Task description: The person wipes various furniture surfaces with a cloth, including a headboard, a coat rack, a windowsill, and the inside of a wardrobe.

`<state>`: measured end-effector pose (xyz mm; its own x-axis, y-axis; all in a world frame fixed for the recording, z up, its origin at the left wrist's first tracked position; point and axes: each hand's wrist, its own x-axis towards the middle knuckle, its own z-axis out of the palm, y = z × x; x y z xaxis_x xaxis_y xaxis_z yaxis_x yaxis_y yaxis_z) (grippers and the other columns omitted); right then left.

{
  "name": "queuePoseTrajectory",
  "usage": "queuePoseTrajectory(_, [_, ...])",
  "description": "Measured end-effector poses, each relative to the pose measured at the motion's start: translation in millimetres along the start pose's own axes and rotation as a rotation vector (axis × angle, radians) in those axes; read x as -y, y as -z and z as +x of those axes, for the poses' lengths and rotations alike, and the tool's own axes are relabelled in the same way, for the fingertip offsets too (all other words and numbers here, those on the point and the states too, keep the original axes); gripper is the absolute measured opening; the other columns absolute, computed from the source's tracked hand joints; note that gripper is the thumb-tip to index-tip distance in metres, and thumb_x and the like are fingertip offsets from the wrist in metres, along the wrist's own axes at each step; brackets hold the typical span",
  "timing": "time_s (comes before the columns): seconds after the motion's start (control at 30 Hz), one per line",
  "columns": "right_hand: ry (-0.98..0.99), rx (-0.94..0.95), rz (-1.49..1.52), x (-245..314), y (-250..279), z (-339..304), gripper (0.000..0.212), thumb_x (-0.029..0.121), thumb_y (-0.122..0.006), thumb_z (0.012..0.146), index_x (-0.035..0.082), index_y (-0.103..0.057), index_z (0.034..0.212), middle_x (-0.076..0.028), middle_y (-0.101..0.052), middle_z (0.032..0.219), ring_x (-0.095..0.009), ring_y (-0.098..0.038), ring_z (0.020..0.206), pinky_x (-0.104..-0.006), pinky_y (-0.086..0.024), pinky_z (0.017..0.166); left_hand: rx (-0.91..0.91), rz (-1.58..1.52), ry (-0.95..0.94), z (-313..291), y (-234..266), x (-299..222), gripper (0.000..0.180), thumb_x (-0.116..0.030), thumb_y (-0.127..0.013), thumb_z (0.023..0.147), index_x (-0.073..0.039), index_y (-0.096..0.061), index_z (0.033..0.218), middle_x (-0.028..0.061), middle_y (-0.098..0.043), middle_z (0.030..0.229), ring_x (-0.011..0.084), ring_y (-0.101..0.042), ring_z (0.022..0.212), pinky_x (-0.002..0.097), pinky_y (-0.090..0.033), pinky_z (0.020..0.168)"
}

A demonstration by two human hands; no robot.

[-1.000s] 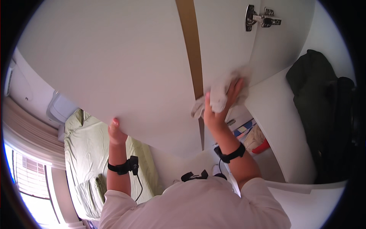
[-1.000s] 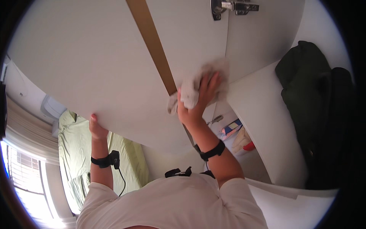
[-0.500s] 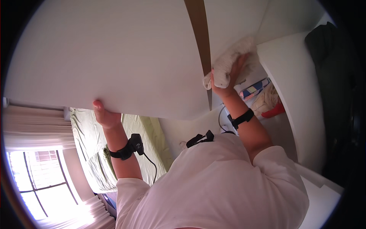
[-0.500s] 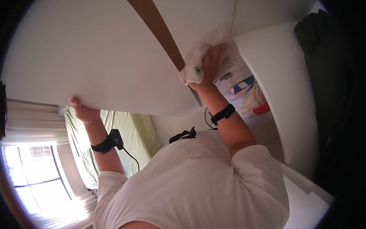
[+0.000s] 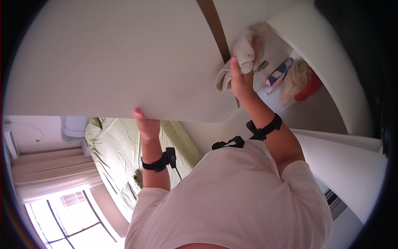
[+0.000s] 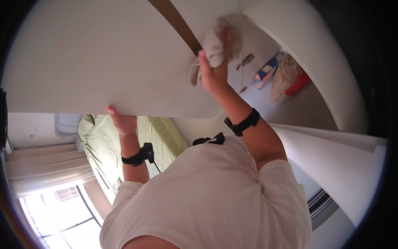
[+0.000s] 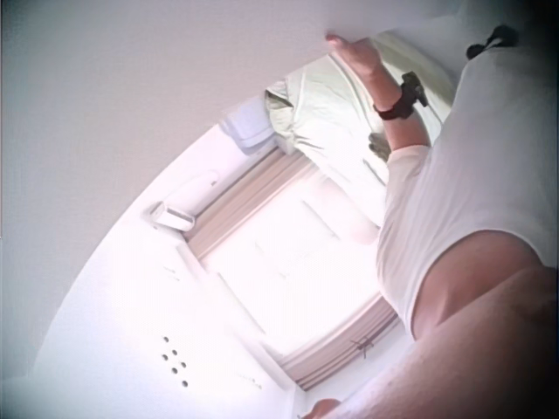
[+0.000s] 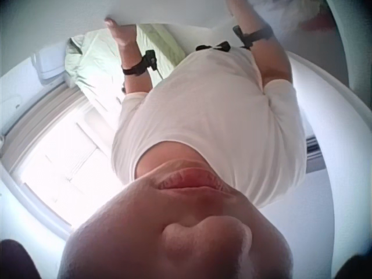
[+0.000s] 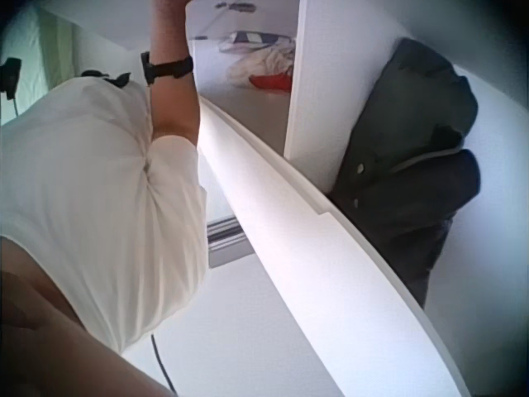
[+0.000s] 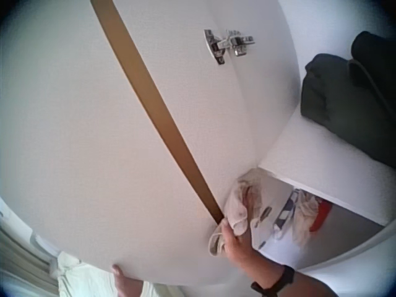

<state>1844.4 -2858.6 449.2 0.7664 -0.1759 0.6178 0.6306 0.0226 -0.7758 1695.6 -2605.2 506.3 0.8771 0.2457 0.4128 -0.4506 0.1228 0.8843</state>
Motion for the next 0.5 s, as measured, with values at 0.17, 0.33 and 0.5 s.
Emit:
queuePoseTrajectory(0.17, [0.264, 0.049, -0.320, -37.7, -2.5, 18.2, 0.076, 0.033, -0.057, 0.087, -0.003, -0.024, 0.145, -0.030, -0.009, 0.152, -0.051, -0.010, 0.139, -0.0563, -0.012, 0.112, -0.051, 0.095, 0.136, 1.4, -3.2, 8.3, 0.069, -0.056, -0.048, 0.093, -0.004, -0.039, 0.138, 0.0089, -0.044, 0.137, 0.0257, -0.042, 0.128, 0.0419, -0.034, 0.105])
queuePoseTrajectory(0.33, [-0.020, -0.046, -0.393, -155.8, 14.2, -72.9, 0.081, 0.034, -0.059, 0.088, -0.003, -0.016, 0.146, -0.029, -0.017, 0.149, -0.044, -0.019, 0.138, -0.0495, -0.019, 0.111, -0.176, 0.128, 0.113, 3.4, 14.8, 17.9, 0.077, -0.062, -0.054, 0.085, -0.008, -0.042, 0.137, 0.0054, -0.044, 0.139, 0.0240, -0.039, 0.129, 0.0419, -0.032, 0.107])
queuePoseTrajectory(0.5, [-0.642, -0.117, -0.283, -241.3, 28.6, -181.2, 0.083, 0.038, -0.058, 0.091, -0.004, -0.013, 0.146, -0.025, -0.031, 0.145, -0.033, -0.032, 0.135, -0.0374, -0.026, 0.111, -0.233, 0.190, 0.146, 4.7, 16.4, 11.4, 0.085, -0.070, -0.055, 0.078, -0.012, -0.040, 0.140, 0.0021, -0.042, 0.141, 0.0231, -0.037, 0.130, 0.0423, -0.031, 0.108])
